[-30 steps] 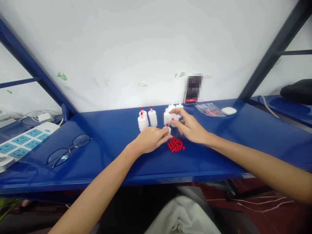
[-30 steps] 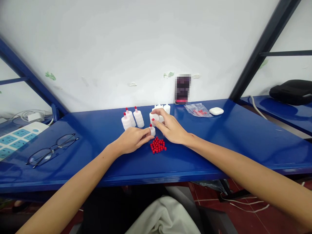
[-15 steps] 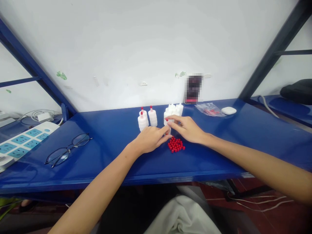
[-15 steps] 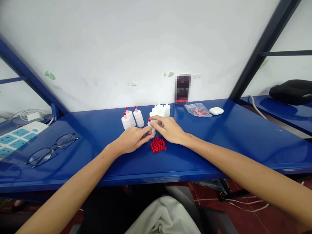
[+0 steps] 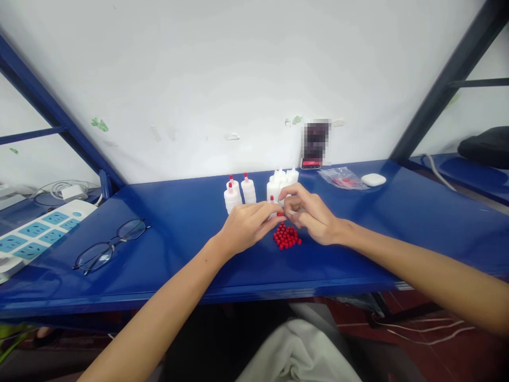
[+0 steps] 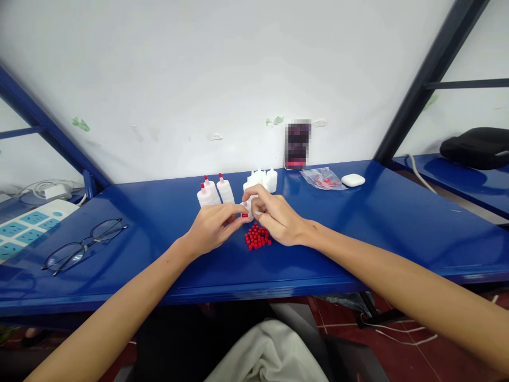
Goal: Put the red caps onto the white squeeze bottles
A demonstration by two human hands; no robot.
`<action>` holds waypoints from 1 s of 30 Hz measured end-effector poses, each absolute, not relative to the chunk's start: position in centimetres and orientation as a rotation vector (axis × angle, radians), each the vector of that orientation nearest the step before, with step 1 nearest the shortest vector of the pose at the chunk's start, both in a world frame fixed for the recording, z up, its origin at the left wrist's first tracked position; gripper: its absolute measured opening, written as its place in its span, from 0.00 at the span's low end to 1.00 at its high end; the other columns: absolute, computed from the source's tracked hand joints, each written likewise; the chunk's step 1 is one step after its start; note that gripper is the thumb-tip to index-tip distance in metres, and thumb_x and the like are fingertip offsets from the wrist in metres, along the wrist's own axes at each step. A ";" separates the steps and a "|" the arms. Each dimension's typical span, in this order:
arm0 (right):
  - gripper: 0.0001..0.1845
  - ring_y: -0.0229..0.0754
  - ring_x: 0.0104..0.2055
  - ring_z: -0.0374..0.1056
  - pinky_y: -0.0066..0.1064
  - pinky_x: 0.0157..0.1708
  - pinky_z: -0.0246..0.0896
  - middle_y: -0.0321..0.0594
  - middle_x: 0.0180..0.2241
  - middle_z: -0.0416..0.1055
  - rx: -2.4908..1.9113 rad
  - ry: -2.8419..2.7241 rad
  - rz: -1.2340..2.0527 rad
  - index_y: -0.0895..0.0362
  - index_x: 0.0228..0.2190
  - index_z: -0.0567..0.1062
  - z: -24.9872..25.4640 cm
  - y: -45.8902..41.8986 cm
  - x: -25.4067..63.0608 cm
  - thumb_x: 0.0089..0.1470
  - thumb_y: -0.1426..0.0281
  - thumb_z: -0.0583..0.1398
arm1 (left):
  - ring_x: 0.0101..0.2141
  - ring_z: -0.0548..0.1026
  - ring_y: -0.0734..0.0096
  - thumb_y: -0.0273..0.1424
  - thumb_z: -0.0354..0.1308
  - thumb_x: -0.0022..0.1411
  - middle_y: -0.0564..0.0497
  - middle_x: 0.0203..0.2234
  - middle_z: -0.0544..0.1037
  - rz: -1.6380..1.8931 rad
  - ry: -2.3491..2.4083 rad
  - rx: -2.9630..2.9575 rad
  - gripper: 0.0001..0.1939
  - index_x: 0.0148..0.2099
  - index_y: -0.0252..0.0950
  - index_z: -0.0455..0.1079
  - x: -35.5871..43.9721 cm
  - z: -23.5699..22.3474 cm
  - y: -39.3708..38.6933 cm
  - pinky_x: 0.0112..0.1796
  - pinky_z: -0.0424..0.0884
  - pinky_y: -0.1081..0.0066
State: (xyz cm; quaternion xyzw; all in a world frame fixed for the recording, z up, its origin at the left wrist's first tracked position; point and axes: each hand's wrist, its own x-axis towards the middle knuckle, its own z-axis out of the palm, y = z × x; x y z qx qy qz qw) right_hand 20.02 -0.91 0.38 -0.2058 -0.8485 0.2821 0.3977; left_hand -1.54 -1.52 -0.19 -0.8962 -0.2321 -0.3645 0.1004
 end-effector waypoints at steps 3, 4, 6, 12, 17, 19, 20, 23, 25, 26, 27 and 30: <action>0.21 0.34 0.22 0.54 0.29 0.26 0.51 0.27 0.24 0.59 -0.443 -2.154 0.812 0.53 0.46 0.56 0.2 -1.2 19.8 0.50 0.79 0.50 | 0.26 0.74 0.78 0.35 0.51 0.73 0.53 0.28 0.77 -1.136 -0.591 -2.586 0.09 0.46 0.36 0.68 -1.3 -0.2 -1.7 0.29 0.65 0.77; 0.22 0.34 0.22 0.54 0.28 0.25 0.51 0.27 0.24 0.59 -0.420 -2.161 0.813 0.53 0.46 0.56 0.2 -1.3 19.7 0.49 0.79 0.50 | 0.26 0.73 0.78 0.34 0.51 0.73 0.53 0.28 0.77 -1.145 -0.569 -2.568 0.09 0.46 0.36 0.69 -1.2 -0.2 -1.7 0.29 0.65 0.77; 0.23 0.34 0.21 0.53 0.28 0.25 0.50 0.25 0.23 0.59 -0.375 -2.165 0.813 0.53 0.47 0.55 0.1 -1.3 19.7 0.48 0.79 0.50 | 0.25 0.72 0.78 0.34 0.51 0.72 0.53 0.28 0.77 -1.132 -0.536 -2.543 0.09 0.46 0.35 0.69 -1.1 -0.3 -1.7 0.28 0.65 0.77; 0.23 0.33 0.22 0.56 0.27 0.25 0.52 0.26 0.24 0.62 -0.383 -2.154 0.873 0.53 0.49 0.56 0.2 -1.5 19.5 0.52 0.78 0.54 | 0.24 0.70 0.78 0.33 0.51 0.73 0.54 0.25 0.74 -1.094 -0.524 -2.530 0.10 0.44 0.35 0.72 -0.9 -0.5 -1.6 0.26 0.64 0.77; 0.18 0.33 0.23 0.57 0.26 0.24 0.53 0.27 0.23 0.62 -0.449 -2.138 0.867 0.54 0.46 0.60 0.4 -1.7 19.0 0.55 0.75 0.57 | 0.25 0.72 0.78 0.29 0.53 0.71 0.53 0.27 0.75 -1.205 -0.478 -2.593 0.07 0.45 0.35 0.72 -0.8 -0.8 -1.4 0.27 0.65 0.78; 0.14 0.31 0.20 0.53 0.25 0.22 0.51 0.25 0.21 0.59 -0.467 -2.111 0.836 0.55 0.44 0.62 0.5 -1.7 18.9 0.57 0.74 0.57 | 0.27 0.73 0.78 0.29 0.53 0.71 0.52 0.30 0.76 -1.239 -0.495 -2.651 0.09 0.51 0.35 0.70 -0.8 -0.9 -1.4 0.29 0.67 0.78; 0.12 0.31 0.20 0.52 0.25 0.21 0.50 0.25 0.20 0.58 -0.482 -2.098 0.803 0.55 0.43 0.63 0.5 -1.7 18.9 0.57 0.74 0.57 | 0.28 0.73 0.78 0.29 0.54 0.70 0.52 0.31 0.77 -1.247 -0.521 -2.675 0.12 0.54 0.35 0.68 -0.9 -0.9 -1.4 0.29 0.68 0.78; 0.04 0.31 0.20 0.52 0.25 0.21 0.50 0.27 0.21 0.59 -0.532 -2.062 0.695 0.56 0.36 0.67 0.6 -1.3 19.0 0.57 0.75 0.55 | 0.25 0.71 0.79 0.33 0.55 0.70 0.55 0.28 0.75 -1.237 -0.624 -2.694 0.19 0.61 0.36 0.63 -1.0 -0.9 -1.6 0.28 0.67 0.78; 0.05 0.31 0.21 0.54 0.26 0.22 0.50 0.29 0.21 0.61 -0.565 -2.036 0.674 0.57 0.32 0.68 0.8 -1.1 19.2 0.57 0.76 0.53 | 0.23 0.70 0.79 0.34 0.53 0.70 0.57 0.26 0.74 -1.211 -0.680 -2.678 0.20 0.61 0.37 0.62 -1.0 -0.9 -1.6 0.26 0.66 0.78; 0.06 0.31 0.20 0.54 0.26 0.21 0.50 0.29 0.20 0.60 -0.582 -2.024 0.680 0.57 0.30 0.68 0.8 -0.9 19.2 0.56 0.76 0.53 | 0.23 0.70 0.80 0.33 0.52 0.70 0.57 0.26 0.75 -1.203 -0.698 -2.666 0.19 0.61 0.36 0.62 -1.0 -0.9 -1.7 0.26 0.65 0.78; 0.06 0.31 0.19 0.54 0.26 0.21 0.49 0.28 0.19 0.60 -0.599 -2.014 0.688 0.57 0.29 0.68 0.8 -0.9 19.3 0.56 0.76 0.52 | 0.22 0.69 0.80 0.32 0.51 0.70 0.56 0.26 0.75 -1.198 -0.712 -2.652 0.17 0.60 0.36 0.63 -1.0 -0.8 -1.7 0.26 0.65 0.78; 0.07 0.31 0.18 0.53 0.27 0.20 0.48 0.27 0.18 0.58 -0.643 -1.993 0.698 0.56 0.27 0.67 0.7 -0.7 19.4 0.55 0.75 0.52 | 0.23 0.69 0.80 0.29 0.50 0.69 0.55 0.28 0.76 -1.200 -0.732 -2.607 0.14 0.56 0.36 0.66 -1.0 -0.7 -1.7 0.27 0.66 0.78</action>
